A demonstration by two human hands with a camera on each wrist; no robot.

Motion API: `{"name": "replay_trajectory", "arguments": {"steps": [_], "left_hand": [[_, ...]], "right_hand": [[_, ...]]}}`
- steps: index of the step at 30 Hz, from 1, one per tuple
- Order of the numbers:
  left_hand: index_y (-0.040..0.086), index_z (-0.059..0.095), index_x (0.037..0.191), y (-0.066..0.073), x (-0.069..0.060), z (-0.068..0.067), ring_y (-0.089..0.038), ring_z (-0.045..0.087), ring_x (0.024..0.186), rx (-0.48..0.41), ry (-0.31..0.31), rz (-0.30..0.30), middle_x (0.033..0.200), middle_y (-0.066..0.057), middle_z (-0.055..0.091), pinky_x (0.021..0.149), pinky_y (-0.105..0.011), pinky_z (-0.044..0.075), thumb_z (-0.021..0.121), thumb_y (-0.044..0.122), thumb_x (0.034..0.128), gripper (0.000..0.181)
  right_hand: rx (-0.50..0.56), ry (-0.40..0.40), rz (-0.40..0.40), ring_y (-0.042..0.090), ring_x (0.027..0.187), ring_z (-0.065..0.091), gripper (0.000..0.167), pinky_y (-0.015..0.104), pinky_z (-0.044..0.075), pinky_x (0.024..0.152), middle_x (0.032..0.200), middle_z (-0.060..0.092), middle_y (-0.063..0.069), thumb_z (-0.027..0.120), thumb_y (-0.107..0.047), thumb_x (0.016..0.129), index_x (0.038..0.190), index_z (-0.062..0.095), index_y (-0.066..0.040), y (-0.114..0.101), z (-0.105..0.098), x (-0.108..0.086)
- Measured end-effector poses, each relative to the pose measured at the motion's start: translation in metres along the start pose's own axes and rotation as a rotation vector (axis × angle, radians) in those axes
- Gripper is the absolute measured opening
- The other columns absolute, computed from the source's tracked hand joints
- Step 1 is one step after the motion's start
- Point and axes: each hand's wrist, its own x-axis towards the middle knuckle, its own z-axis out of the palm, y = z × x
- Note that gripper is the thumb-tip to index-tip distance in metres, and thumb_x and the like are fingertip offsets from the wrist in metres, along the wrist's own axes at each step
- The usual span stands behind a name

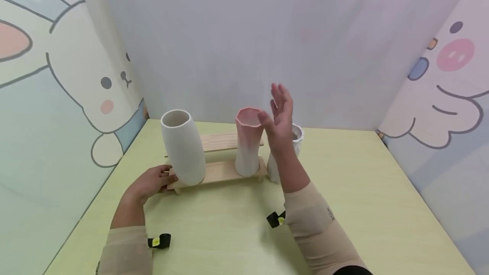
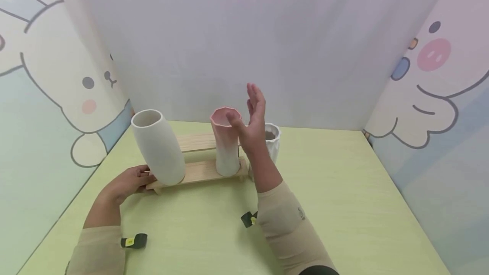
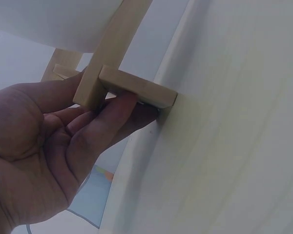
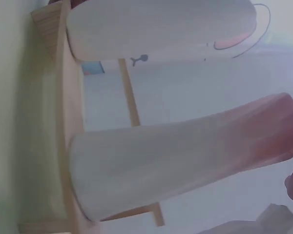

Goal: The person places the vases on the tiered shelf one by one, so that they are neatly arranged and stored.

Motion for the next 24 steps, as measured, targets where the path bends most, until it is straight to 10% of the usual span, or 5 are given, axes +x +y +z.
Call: {"name": "replay_trajectory", "arguments": {"steps": [11, 24], "left_hand": [[-0.003, 0.039, 0.145, 0.001, -0.002, 0.002, -0.019, 0.064, 0.103, 0.004, -0.006, 0.000, 0.133, -0.020, 0.057, 0.085, -0.036, 0.057, 0.060, 0.036, 0.0985, 0.064], [-0.003, 0.040, 0.145, 0.004, -0.004, 0.002, -0.018, 0.064, 0.103, 0.011, -0.005, 0.003, 0.132, -0.021, 0.058, 0.084, -0.035, 0.057, 0.060, 0.036, 0.0982, 0.064]], "right_hand": [[-0.021, 0.065, -0.269, 0.028, 0.144, 0.032, 0.099, 0.044, 0.021, 0.121, 0.152, 0.040, 0.013, 0.077, -0.058, 0.077, 0.146, 0.032, -0.002, -0.051, -0.045, 0.014], [-0.146, 0.037, -0.160, 0.033, 0.142, 0.033, 0.095, 0.051, 0.021, 0.119, 0.151, 0.042, 0.007, 0.078, -0.055, 0.077, 0.147, 0.036, -0.006, -0.021, -0.084, -0.003]]}}
